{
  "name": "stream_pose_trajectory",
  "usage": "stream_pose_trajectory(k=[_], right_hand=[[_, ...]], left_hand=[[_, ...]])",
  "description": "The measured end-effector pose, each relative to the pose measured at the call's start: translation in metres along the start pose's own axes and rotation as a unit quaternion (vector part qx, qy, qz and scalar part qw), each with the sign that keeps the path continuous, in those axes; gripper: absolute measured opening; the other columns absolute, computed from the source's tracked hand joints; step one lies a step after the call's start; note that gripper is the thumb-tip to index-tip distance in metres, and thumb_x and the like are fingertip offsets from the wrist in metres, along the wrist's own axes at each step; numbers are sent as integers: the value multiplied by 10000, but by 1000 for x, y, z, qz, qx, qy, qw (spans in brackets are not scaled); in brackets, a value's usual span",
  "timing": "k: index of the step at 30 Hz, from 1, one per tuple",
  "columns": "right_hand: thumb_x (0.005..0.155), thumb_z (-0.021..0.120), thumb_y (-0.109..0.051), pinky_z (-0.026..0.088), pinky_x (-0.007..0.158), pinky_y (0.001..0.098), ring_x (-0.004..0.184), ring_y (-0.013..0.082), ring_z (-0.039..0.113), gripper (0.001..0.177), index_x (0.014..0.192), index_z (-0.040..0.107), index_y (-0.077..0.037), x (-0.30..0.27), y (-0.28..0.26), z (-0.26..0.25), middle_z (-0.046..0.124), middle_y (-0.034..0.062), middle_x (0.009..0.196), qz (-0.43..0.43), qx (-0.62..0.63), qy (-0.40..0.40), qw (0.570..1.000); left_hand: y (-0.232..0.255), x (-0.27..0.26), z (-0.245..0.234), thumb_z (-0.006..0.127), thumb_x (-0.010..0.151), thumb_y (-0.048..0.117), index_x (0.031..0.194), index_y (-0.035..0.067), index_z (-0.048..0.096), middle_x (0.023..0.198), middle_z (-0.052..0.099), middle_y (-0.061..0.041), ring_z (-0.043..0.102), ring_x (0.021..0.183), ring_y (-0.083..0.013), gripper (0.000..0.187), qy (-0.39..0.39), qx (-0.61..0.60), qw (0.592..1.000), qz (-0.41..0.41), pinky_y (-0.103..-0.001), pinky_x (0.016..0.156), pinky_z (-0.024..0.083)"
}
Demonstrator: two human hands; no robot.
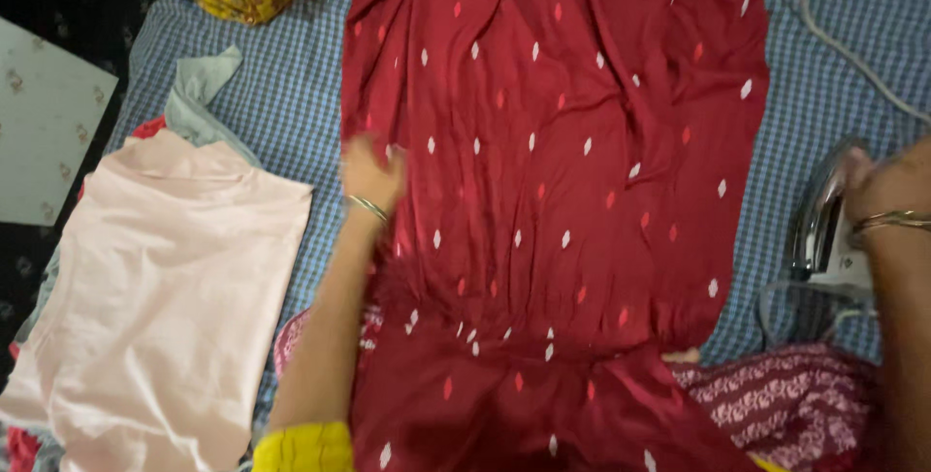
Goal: The person irons a red patterned dress laid out on a bed. They use an electric iron to smooth the fabric, periodically lifting and repositioning the dress to access different sections.
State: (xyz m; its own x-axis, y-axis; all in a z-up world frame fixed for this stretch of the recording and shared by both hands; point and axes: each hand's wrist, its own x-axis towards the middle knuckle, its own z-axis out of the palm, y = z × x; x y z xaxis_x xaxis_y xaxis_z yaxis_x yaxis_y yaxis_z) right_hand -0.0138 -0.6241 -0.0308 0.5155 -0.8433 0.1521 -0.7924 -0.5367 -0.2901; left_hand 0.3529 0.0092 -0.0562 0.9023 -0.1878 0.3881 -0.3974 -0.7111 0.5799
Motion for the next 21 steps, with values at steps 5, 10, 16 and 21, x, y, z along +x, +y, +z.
stream_pose_trajectory(k=[5, 10, 16, 21], right_hand=[[883, 701, -685, 478, 1065, 568, 1246, 437, 584, 917, 1359, 527, 78, 41, -85, 68, 589, 318, 1326, 107, 163, -127, 972], [919, 695, -824, 352, 1026, 648, 1261, 538, 421, 1000, 1350, 591, 72, 28, -183, 117, 437, 364, 1378, -18, 35, 0, 999], [587, 1001, -539, 429, 1077, 461, 1271, 470, 442, 1230, 1385, 411, 187, -4, -283, 143, 397, 358, 1399, -106, 143, -131, 975], [683, 906, -275, 516, 1004, 500, 1186, 391, 623, 955, 1418, 426, 99, 37, -299, 104, 612, 247, 1361, 2, 188, -336, 923]], left_hand=[[-67, 89, 52, 654, 743, 844, 1288, -112, 532, 1286, 513, -304, 504, 1196, -475, 1107, -17, 131, 951, -279, -600, 999, 400], [6, 121, 108, 562, 545, 1005, 1362, -138, 504, 1417, 507, -251, 497, 1318, -415, 1407, -161, 135, 916, -341, -602, 1081, 395], [69, 145, 148, 910, 577, 511, 1223, -142, 592, 1159, 701, -263, 722, 1030, -336, 972, -263, -62, 923, -274, -426, 875, 600], [47, 172, 137, 830, 753, 281, 1224, -90, 660, 1197, 732, -234, 746, 1055, -320, 624, -359, 0, 888, -288, -440, 870, 607]])
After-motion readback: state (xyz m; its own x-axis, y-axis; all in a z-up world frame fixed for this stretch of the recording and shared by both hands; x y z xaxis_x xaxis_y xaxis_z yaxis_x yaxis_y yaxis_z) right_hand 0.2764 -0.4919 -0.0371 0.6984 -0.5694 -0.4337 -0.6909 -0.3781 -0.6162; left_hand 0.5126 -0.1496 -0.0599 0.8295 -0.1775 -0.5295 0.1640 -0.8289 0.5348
